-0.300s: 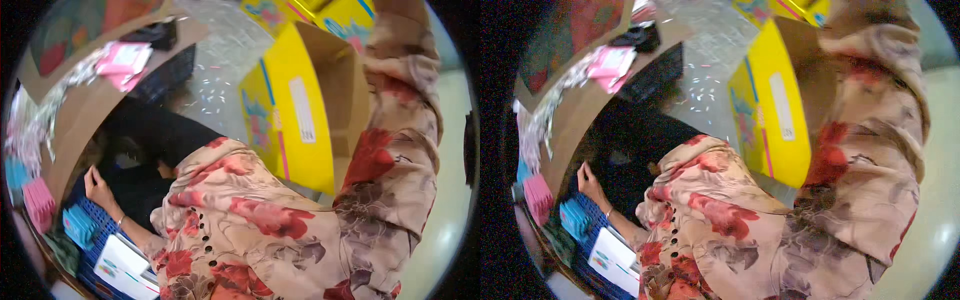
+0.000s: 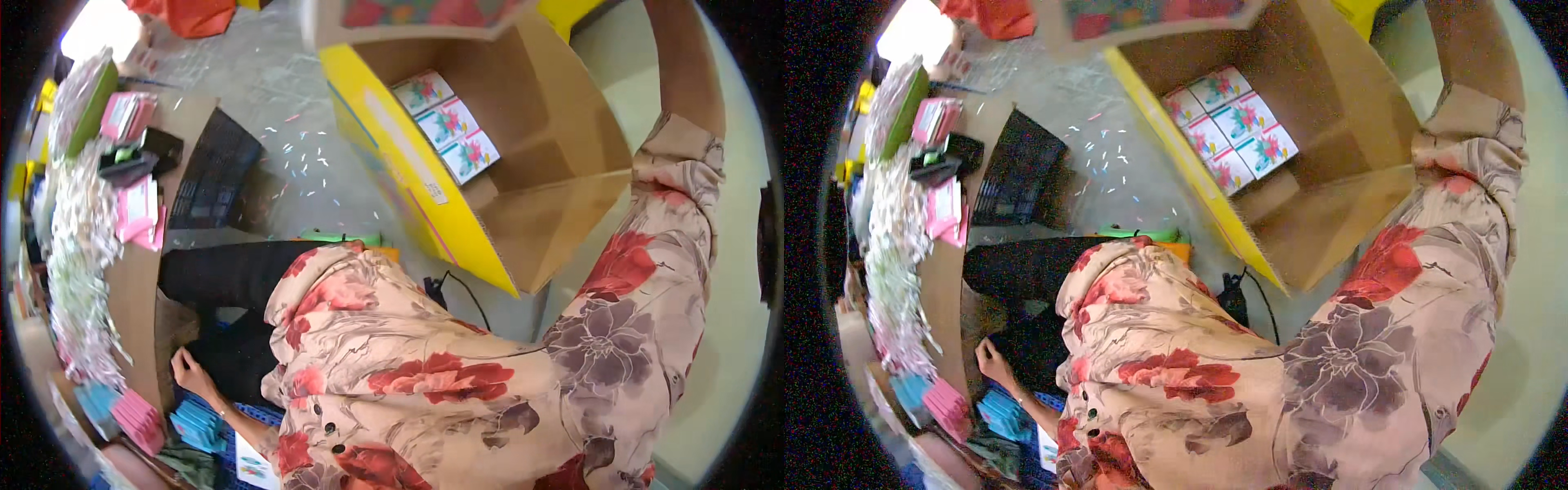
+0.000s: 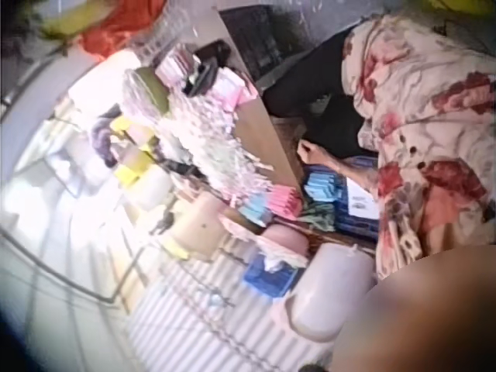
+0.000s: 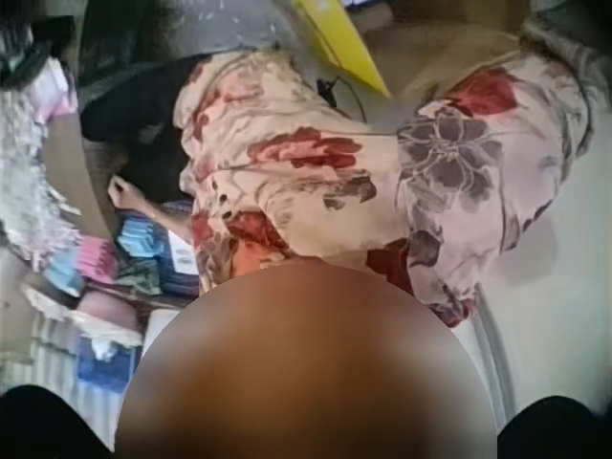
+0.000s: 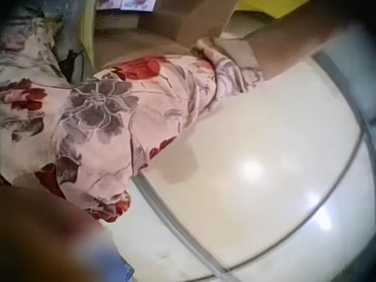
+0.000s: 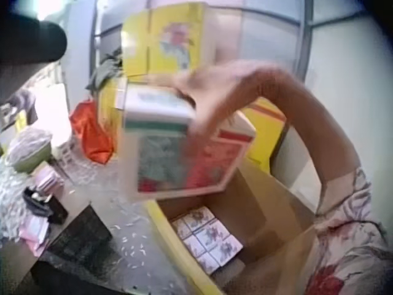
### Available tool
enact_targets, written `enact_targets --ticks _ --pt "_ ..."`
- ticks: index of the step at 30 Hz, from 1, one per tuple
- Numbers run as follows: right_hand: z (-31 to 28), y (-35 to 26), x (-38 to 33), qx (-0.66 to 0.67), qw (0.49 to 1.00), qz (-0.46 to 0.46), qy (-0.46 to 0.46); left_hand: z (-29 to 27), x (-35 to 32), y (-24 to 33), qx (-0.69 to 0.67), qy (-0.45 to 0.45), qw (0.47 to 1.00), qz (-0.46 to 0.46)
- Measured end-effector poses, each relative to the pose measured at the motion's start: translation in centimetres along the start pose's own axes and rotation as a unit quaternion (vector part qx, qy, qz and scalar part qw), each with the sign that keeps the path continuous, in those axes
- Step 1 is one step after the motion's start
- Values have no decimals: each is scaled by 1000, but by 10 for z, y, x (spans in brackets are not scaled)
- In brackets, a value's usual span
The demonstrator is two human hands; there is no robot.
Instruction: The person is folding cardboard boxes and filling them with small colored product packets at a workstation.
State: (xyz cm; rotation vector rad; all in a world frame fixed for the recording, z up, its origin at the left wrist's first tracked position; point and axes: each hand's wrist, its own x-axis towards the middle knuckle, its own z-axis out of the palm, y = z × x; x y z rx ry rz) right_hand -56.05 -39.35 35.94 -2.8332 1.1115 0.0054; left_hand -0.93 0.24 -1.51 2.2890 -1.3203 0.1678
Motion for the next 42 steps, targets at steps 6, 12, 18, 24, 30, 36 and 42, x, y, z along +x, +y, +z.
enact_targets --ticks 6,12,18,24,30,36,42 --pt "115 86 -36 49 964 116 -234 7 34 -20 4 -61 996 57" --pt "284 13 -41 -1 914 119 -388 -41 83 -83 43 -68 992 97" --pt "352 19 -113 0 910 21 -413 -41 78 -108 76 -85 990 88" --pt "406 38 -123 -16 917 -21 -397 -45 73 -110 91 -76 987 109" --pt "418 50 -128 32 929 -51 -366 -47 67 -89 98 -65 987 113" --pt "405 31 -159 -65 954 -63 -284 -41 65 -88 95 -67 986 120" --pt "434 36 -198 -87 978 -28 -188 -38 63 -77 145 -61 978 139"
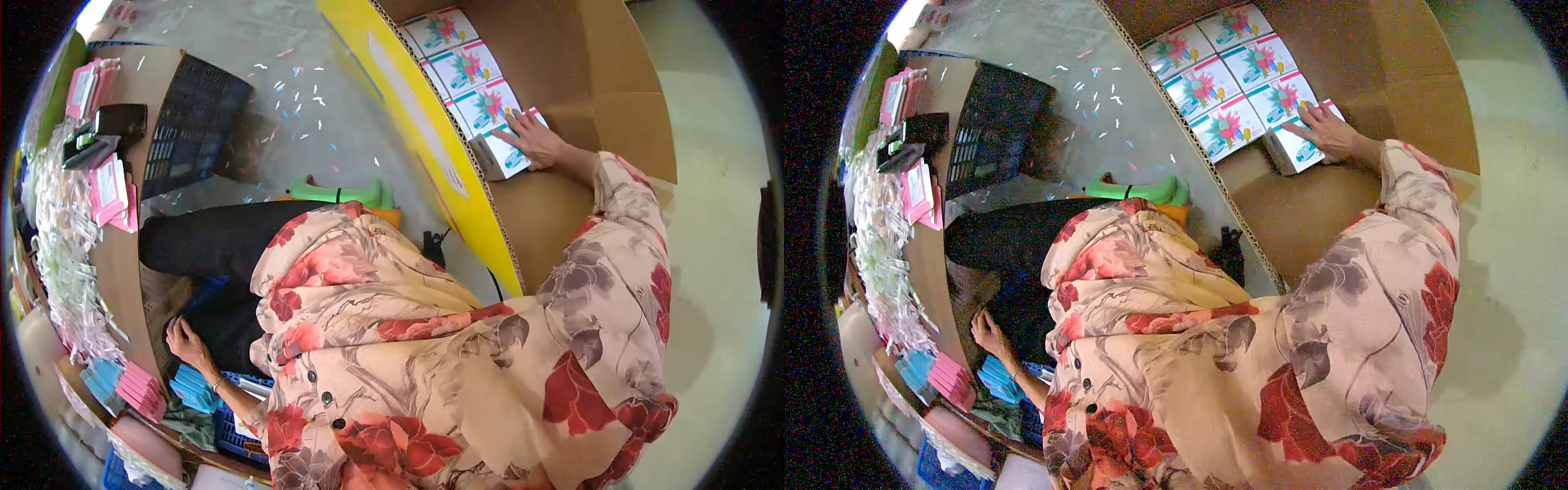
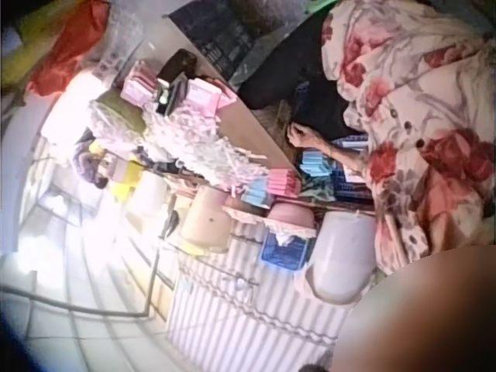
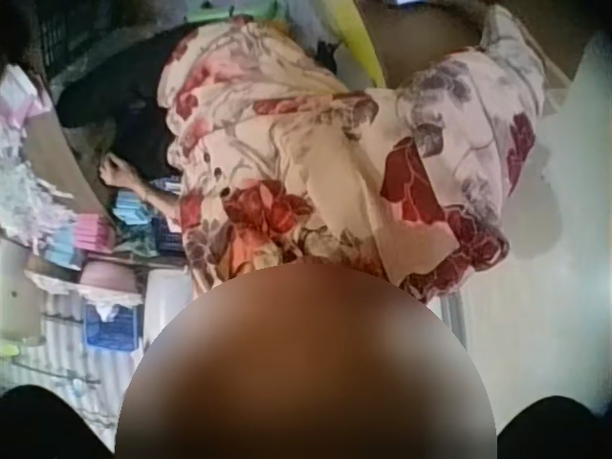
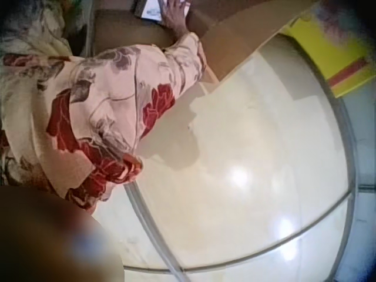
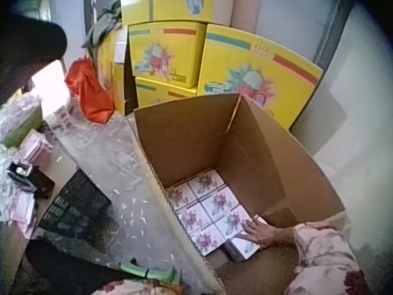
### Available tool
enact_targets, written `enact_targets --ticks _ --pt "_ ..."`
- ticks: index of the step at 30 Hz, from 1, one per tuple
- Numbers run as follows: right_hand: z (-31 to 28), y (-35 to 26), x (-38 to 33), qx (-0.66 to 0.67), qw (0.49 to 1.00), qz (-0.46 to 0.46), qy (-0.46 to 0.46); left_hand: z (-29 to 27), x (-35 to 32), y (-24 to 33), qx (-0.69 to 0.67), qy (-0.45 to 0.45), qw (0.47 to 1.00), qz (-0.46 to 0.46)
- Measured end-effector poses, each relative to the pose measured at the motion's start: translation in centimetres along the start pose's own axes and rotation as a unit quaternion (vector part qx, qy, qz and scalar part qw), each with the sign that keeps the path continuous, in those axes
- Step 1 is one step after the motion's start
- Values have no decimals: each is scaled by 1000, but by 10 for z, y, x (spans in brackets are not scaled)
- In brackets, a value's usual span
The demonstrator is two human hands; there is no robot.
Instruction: The person is folding cardboard boxes and filling them with small colored product packets at a workstation.
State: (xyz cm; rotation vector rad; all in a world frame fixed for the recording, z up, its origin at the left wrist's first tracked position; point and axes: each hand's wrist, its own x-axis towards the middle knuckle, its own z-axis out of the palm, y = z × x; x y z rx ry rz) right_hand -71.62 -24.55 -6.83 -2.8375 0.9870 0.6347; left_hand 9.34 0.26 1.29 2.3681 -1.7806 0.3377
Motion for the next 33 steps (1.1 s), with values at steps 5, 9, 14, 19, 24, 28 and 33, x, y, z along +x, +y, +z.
enact_targets --ticks 5,9,14,19,24,28,33 --pt "-9 -1 11 3 998 -11 -64 -2 2 7 -3 -5 1000 -10" --pt "-8 13 18 -8 994 13 -104 1 -1 8 -2 -10 1000 -18" --pt "-13 4 19 52 989 10 -140 1 3 5 -16 -1 1000 -9" --pt "-32 18 18 3 993 9 -118 6 -1 -3 -1 4 1000 5" --pt "9 10 13 -25 998 -5 -51 5 0 2 -12 -5 1000 -13" --pt "78 -14 29 -166 980 38 101 1 2 -2 12 0 1000 -1" --pt "97 -2 35 -143 987 78 4 -1 1 4 -4 -21 1000 -7"
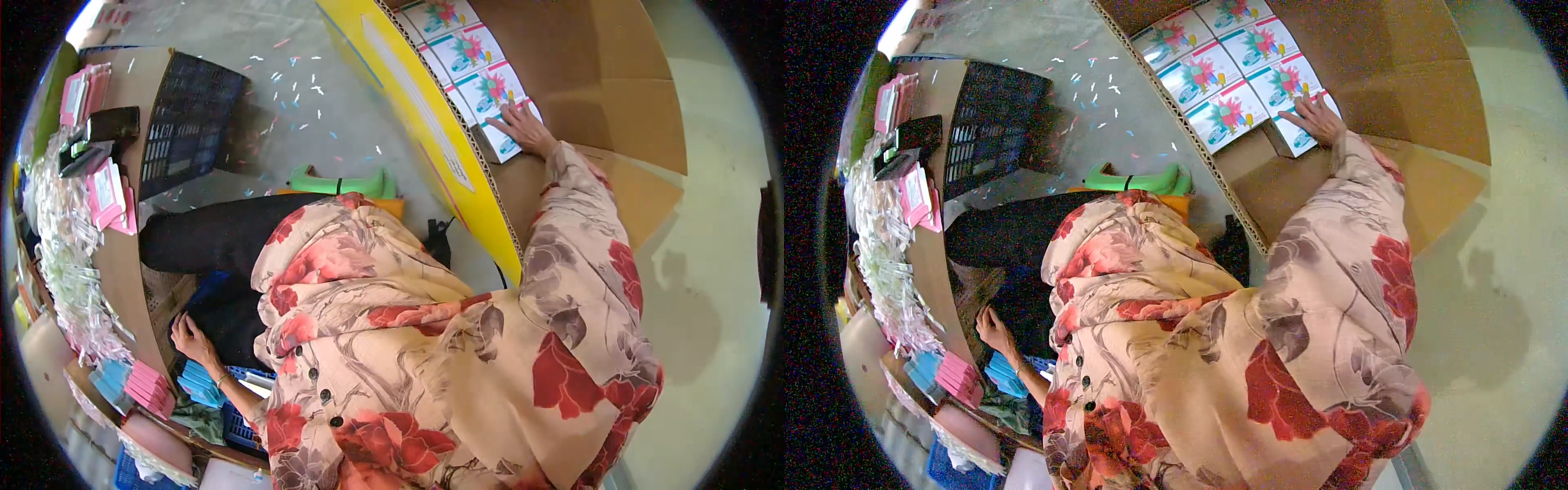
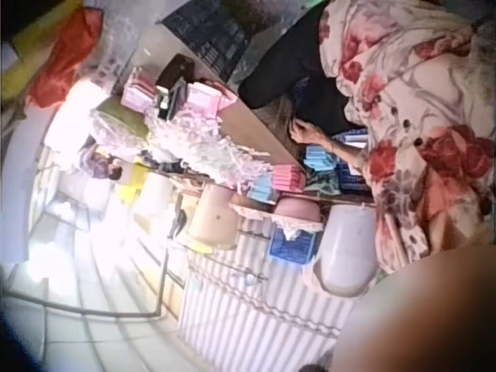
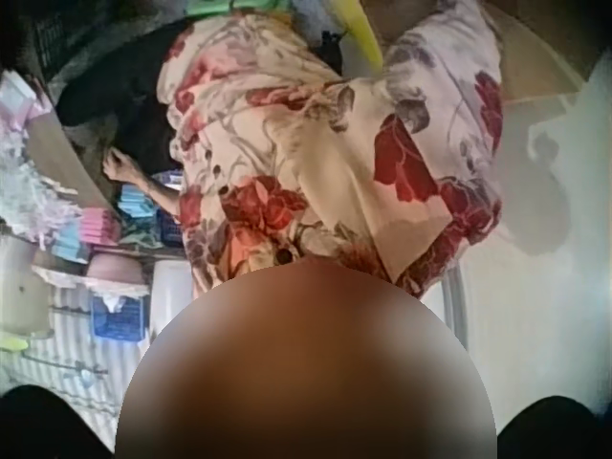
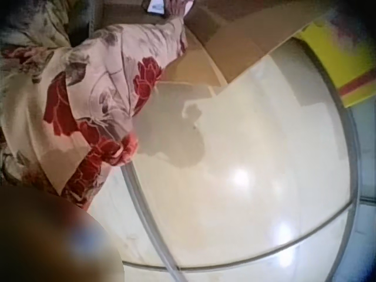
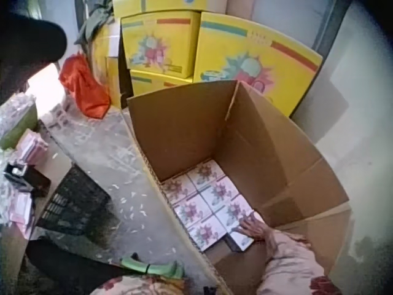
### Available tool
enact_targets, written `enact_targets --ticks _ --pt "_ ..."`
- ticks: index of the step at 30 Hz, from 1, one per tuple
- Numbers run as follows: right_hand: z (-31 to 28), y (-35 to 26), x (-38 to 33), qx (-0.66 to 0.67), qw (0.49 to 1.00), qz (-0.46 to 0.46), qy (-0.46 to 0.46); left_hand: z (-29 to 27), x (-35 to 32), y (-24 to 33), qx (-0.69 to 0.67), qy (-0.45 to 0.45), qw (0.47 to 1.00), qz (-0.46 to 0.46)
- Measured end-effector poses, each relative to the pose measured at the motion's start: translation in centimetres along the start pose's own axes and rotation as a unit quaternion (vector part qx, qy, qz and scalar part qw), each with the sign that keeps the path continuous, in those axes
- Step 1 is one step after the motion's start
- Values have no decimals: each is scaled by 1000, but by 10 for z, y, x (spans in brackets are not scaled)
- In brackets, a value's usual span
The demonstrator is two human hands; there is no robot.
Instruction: The person is folding cardboard boxes and filling them with small colored product packets at a workstation.
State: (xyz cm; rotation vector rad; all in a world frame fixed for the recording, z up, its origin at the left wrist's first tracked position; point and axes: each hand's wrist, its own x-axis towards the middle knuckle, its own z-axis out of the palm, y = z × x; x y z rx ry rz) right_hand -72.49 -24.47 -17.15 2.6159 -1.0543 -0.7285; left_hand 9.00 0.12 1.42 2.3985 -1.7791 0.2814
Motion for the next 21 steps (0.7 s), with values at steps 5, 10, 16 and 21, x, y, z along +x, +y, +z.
enact_targets --ticks 5,10,16,21 --pt "2 -13 0 -65 996 23 -61 5 0 5 3 3 1000 -20" --pt "-51 -26 10 55 989 18 -139 5 -5 -5 -3 -6 1000 2" --pt "-11 -105 60 213 925 -221 -224 -1 -1 -11 37 5 999 12" --pt "67 -106 3 328 914 -49 -232 7 1 -5 18 -2 1000 9"
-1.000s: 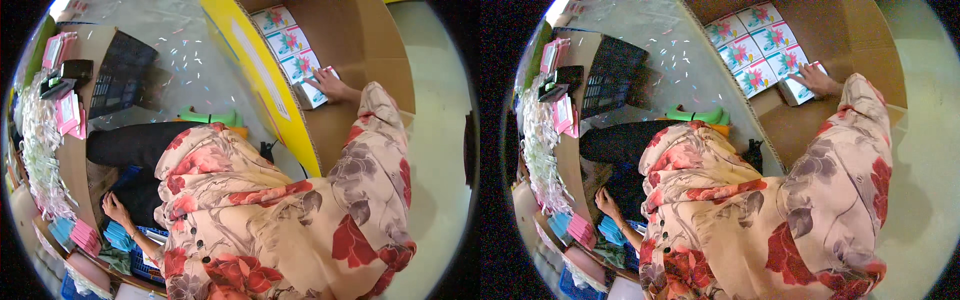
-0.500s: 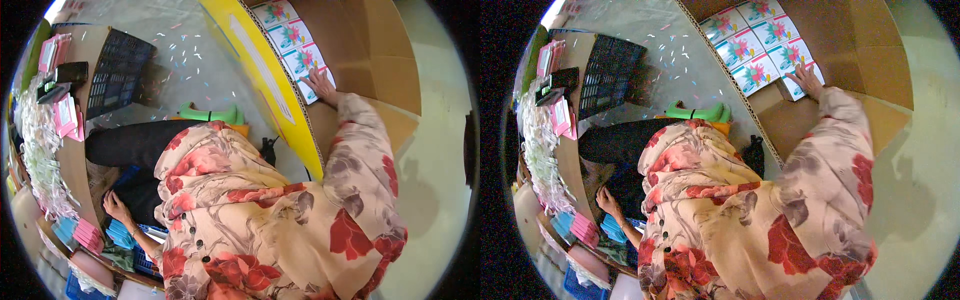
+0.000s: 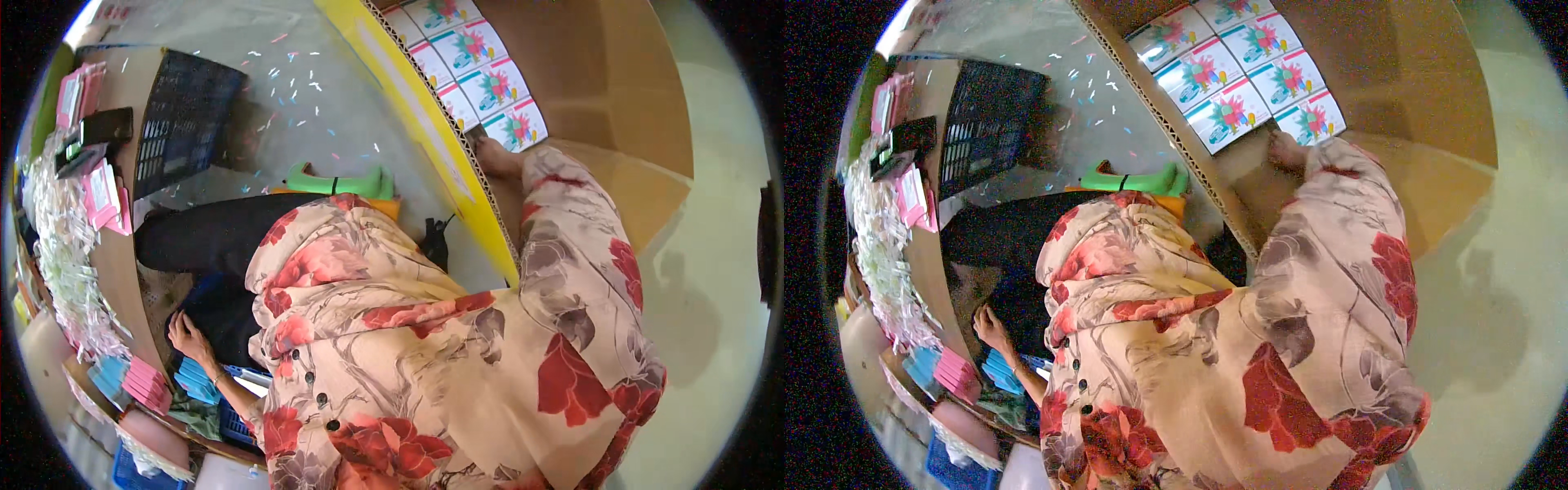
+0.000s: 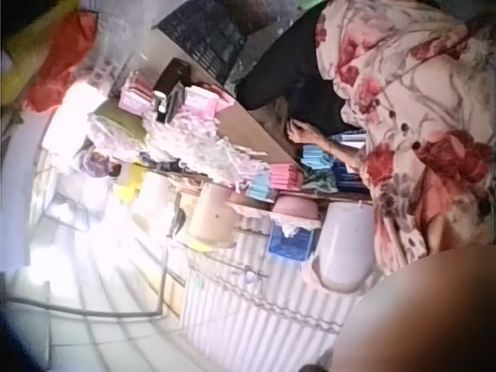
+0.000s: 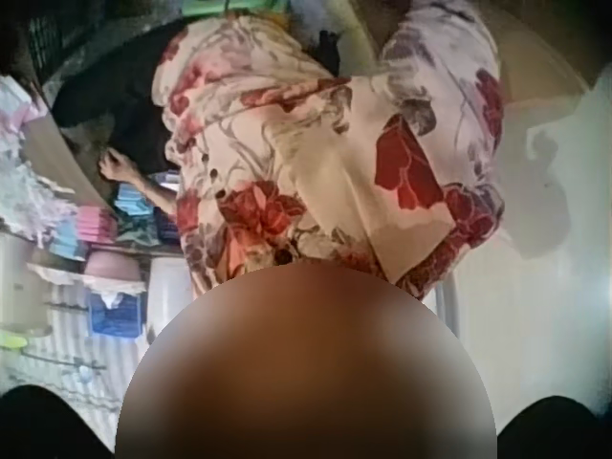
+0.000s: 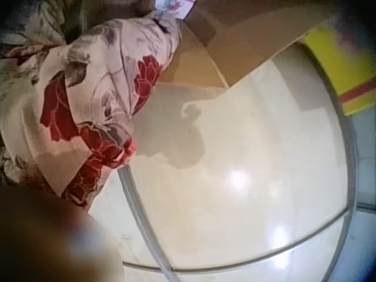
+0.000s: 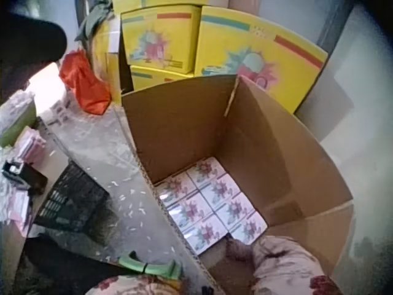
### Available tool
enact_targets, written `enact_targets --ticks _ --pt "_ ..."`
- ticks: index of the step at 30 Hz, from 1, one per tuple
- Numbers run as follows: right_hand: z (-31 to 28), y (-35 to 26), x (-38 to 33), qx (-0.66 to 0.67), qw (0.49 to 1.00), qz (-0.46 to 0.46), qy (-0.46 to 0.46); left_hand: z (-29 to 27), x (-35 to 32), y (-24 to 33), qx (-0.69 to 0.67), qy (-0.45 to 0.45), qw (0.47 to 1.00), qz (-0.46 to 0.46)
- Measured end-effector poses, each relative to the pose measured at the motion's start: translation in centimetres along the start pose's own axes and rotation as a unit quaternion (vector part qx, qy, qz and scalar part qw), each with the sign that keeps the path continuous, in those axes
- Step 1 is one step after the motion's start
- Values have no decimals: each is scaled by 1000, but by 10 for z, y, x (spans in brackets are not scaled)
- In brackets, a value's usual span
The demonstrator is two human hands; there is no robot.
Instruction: The person is folding cardboard boxes and filling them with small colored product packets at a workstation.
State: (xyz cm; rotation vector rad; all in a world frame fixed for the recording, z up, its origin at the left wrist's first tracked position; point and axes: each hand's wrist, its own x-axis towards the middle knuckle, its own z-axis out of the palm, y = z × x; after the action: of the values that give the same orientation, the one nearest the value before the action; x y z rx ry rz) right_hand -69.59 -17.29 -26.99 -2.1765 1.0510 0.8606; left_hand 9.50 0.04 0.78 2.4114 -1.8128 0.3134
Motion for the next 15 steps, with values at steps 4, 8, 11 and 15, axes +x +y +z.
enact_targets --ticks 4,8,11,15 --pt "-24 14 -16 99 990 83 56 -10 -7 -2 5 13 1000 -17" --pt "-158 -6 32 142 976 77 143 -11 -4 22 -66 72 994 -38" --pt "-258 -31 51 168 964 64 195 0 17 39 -72 59 995 -34" --pt "-291 5 -4 230 937 121 232 -10 -8 31 -65 37 993 -93"
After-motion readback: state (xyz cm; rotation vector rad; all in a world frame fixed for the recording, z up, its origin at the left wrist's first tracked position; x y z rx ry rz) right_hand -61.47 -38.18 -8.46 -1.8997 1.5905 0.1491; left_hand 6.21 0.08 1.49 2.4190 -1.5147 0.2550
